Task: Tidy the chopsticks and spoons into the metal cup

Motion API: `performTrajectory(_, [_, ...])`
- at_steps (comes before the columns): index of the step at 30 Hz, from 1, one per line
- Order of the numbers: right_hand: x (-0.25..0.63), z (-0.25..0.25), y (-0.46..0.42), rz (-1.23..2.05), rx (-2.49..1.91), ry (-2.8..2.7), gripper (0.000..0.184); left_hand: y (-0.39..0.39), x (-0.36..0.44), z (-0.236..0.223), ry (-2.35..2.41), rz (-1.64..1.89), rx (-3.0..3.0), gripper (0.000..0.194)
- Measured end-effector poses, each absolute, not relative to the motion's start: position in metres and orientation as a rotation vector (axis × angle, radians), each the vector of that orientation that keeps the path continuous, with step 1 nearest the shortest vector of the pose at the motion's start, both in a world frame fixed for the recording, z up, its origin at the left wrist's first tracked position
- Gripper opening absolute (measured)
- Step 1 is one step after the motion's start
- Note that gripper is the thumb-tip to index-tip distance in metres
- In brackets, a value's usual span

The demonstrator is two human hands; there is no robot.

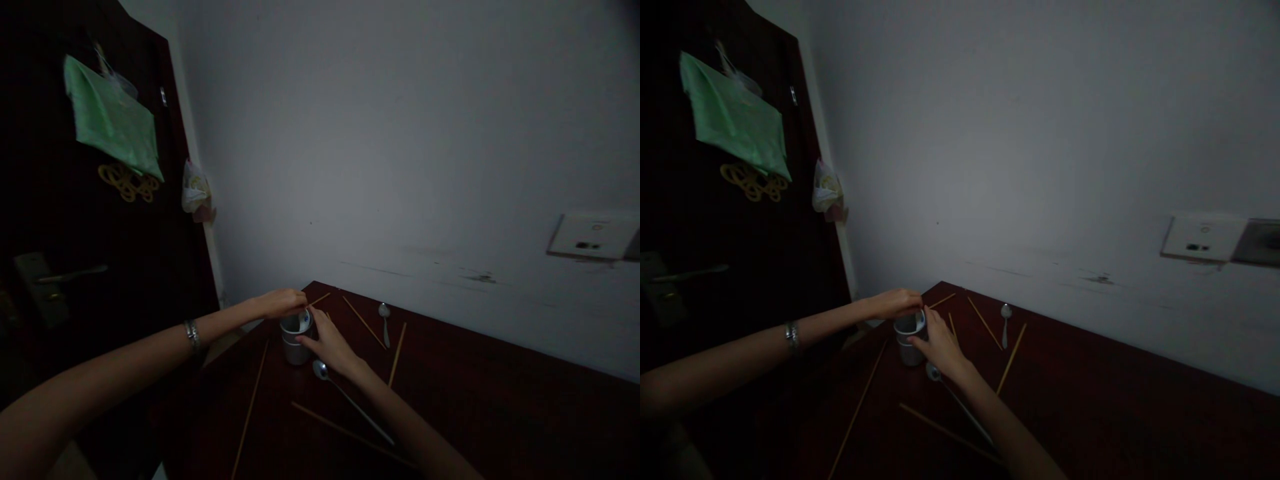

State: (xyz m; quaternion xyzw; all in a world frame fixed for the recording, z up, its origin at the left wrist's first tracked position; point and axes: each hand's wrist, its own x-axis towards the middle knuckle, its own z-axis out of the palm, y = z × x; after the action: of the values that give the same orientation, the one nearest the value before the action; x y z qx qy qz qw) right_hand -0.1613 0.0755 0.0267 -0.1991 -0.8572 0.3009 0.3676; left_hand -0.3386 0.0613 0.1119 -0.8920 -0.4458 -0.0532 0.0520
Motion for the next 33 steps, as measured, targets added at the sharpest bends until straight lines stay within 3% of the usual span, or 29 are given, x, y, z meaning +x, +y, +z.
performTrajectory(8, [-0.16, 0.031, 0.08, 0.981, -0.522, -2.021, 0.081, 0.055, -0.346, 0.155, -1.501, -0.409, -2.618, 0.02])
performTrajectory(15, [-0.159, 0.081, 0.106, 1.222, -0.472, -1.737, 0.044, 0.067, -0.342, 0.192, -1.611, -0.821, -2.432, 0.024])
performTrajectory(18, [-0.157, 0.098, 0.117, 1.217, -0.502, -1.701, 0.039, 0.076, -0.334, 0.199, -1.673, -1.054, -2.395, 0.023])
performTrajectory(22, [-0.151, 0.101, 0.13, 1.063, -0.647, -1.733, 0.036, 0.097, -0.326, 0.189, -1.871, -1.266, -2.359, 0.018])
performTrajectory(27, [-0.145, 0.083, 0.143, 0.566, -0.803, -1.953, 0.024, 0.131, -0.324, 0.157, -2.226, -1.267, -2.202, 0.007])
performTrajectory(33, [-0.141, 0.048, 0.178, 0.912, -1.181, -2.016, 0.022, 0.153, -0.332, 0.123, -2.309, -1.07, -2.281, 0.015])
